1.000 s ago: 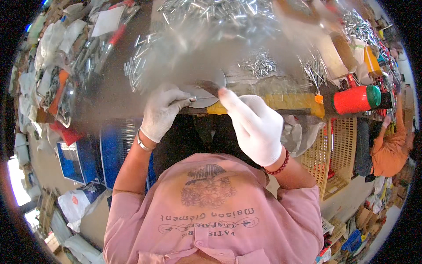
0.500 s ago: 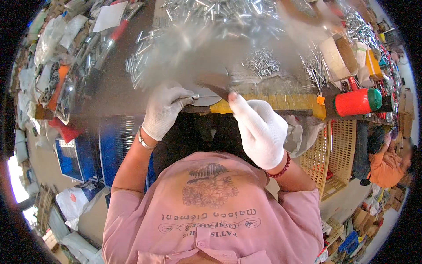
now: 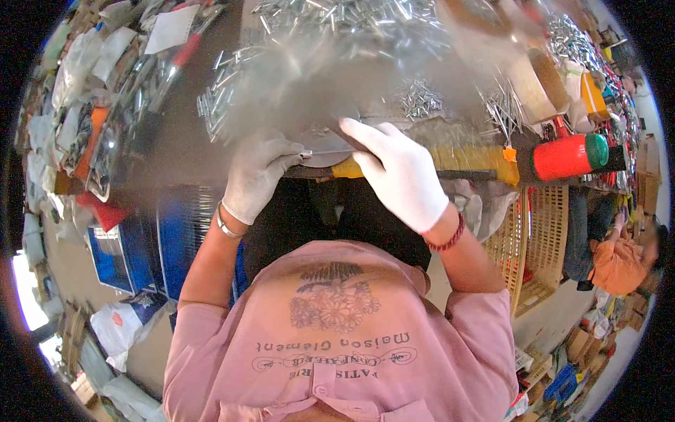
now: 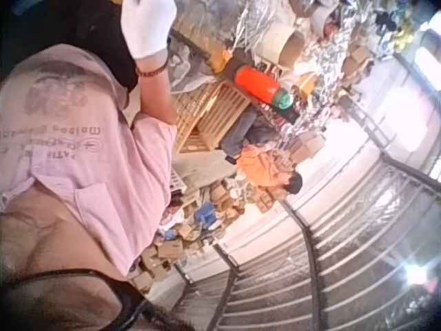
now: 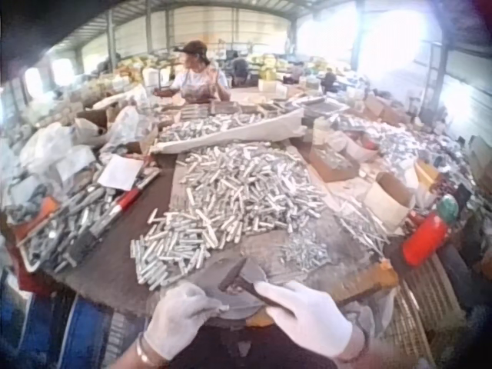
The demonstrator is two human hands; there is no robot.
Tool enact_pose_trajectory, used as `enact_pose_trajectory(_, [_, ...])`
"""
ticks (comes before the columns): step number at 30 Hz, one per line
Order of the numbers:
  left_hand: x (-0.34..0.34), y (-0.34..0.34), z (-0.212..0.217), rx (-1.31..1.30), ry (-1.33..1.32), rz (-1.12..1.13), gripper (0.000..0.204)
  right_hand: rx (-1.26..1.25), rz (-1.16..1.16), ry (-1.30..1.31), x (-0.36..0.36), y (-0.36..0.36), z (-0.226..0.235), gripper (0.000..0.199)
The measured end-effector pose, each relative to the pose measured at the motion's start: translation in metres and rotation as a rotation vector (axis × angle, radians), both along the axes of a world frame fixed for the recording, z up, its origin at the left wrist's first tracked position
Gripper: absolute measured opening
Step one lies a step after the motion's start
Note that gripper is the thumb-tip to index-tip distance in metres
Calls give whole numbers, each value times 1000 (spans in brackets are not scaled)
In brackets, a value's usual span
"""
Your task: Assembling small metal pins or components using a hammer and a metal jig on a workbench.
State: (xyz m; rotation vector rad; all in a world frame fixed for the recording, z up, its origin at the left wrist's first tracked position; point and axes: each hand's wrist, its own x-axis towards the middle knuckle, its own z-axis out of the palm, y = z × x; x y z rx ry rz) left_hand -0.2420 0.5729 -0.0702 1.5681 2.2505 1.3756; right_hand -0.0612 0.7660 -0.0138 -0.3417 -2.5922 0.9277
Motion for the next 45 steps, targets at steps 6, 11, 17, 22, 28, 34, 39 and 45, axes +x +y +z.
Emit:
enact_pose_trajectory(6, [0, -2, 3, -31, -12, 20, 15, 482, -23, 13, -19, 4, -7, 29])
enact_pose_trajectory(11, [2, -6, 3, -36, 16, 45, 16, 388, 47, -162, -8, -24, -24, 18])
enact_pose_trajectory(17, [47, -15, 2, 55, -43, 254, 26, -488, 71, -413, 1, -38, -27, 13])
enact_pose_trajectory(22, [67, -15, 10, -94, -799, 332, 52, -1052, 4, -514, 4, -43, -26, 19])
enact_pose_trajectory(28, [65, -22, 13, -50, -1036, 342, 64, -1077, 44, -559, 0, -62, -26, 20])
enact_pose_trajectory(34, [55, -47, 30, 191, -1187, 369, 67, -600, 128, -421, -10, -74, -16, 45])
enact_pose_trajectory(39, [35, -121, 9, 297, -1112, 664, 62, -772, -5, -87, -13, -32, -33, 50])
enact_pose_trajectory(45, [9, -247, -139, 292, -1108, 1250, 55, -731, -66, -71, -14, -28, -41, 47])
